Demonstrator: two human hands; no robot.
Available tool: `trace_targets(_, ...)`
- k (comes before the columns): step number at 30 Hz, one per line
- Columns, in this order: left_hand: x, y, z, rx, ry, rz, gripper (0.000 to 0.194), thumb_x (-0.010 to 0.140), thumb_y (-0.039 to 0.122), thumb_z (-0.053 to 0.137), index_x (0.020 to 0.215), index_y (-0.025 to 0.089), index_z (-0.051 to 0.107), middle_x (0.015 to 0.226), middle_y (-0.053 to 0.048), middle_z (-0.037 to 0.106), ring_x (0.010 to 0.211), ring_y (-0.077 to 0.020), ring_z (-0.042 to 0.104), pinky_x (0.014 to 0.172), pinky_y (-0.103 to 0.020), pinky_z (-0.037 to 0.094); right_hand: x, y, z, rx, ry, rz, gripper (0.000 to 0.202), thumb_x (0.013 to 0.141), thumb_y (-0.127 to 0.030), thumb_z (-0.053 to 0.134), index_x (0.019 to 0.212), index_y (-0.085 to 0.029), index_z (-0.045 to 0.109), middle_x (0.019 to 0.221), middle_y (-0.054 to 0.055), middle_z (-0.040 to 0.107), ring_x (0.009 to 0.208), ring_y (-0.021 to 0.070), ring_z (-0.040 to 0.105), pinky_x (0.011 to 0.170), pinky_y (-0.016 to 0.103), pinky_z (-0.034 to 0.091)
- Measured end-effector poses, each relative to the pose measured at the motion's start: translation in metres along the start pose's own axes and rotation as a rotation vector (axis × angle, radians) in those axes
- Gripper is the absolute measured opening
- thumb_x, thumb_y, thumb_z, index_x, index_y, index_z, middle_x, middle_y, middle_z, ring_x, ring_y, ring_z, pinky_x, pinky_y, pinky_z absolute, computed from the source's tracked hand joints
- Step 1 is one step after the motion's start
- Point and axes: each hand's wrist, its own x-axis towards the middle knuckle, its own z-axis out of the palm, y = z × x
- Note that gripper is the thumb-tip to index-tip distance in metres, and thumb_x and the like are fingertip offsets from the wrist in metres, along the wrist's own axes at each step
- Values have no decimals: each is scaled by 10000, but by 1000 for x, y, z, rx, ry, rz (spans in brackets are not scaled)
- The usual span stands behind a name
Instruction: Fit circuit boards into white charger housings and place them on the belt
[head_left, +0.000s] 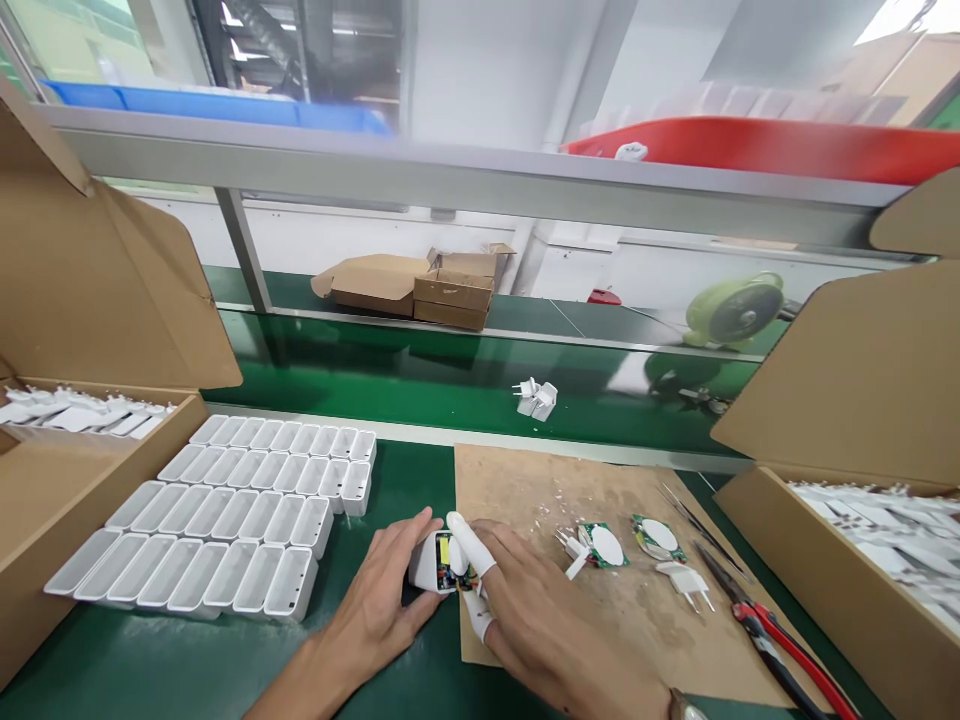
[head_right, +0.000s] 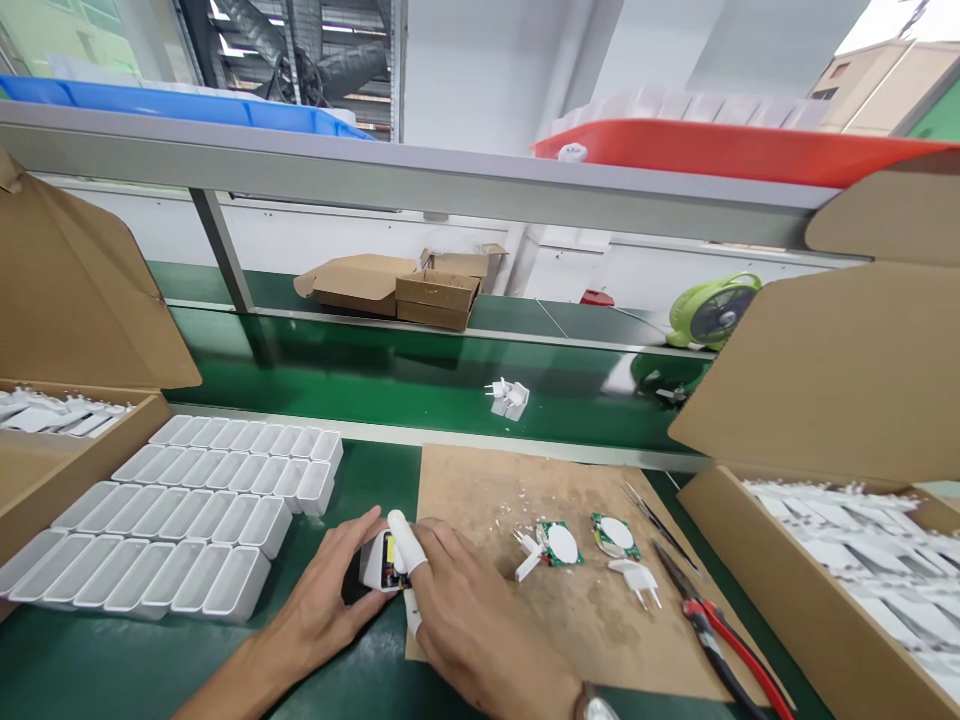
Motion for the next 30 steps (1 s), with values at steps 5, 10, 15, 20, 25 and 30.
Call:
trace_targets(5,2,7,-5,-153,-134,-3,864,1007,226,630,1671,404,106,1637,-128,485,1495,-324,518,1233,-587,505,3,2,5,322,-79,143,367,911,-162,655,1275,-117,639,1346,213,696,1259,339,677,1064,501,634)
trace_targets(10,8,13,-7,-278,-88,-32,635,1008,165,501,1582,364,316,1359,-117,576,1250,-266,636,1104,-537,586,-6,13,22,564,-13,239,608,922,-48,486,1504,-209,554,1579,135,588,1475,243,558,1243,471,504)
trace_targets(15,13,8,-8,-373,20,-10,715,888,92,550,1555,307,411,1315,-116,633,1213,-266,664,1101,-552,576,-13,15,61,470,151,149,498,987,-99,538,1450,-262,624,1506,91,659,1366,207,655,1154,383,580)
trace_targets(20,16,15,-20,-592,71,-153,495,886,231,742,1377,259,687,1435,-117,702,1374,-297,641,1210,-489,518,-13,11,73,355,307,37,487,1009,-94,541,1467,-250,596,1488,120,661,1364,196,654,1123,336,596)
trace_targets(25,22,15,-9,-652,224,-369,322,932,503,746,969,185,715,1082,-122,807,985,-240,779,887,-380,654,-13,2,73,329,247,52,484,978,-37,476,1420,-179,615,1412,148,695,1305,201,689,1103,336,613)
trace_targets(30,29,21,12,-508,410,-459,328,905,451,709,768,217,523,971,-77,738,867,-197,714,763,-331,583,-13,-8,82,239,189,67,472,864,0,502,1270,-139,696,1577,224,548,1419,290,611,1144,427,591)
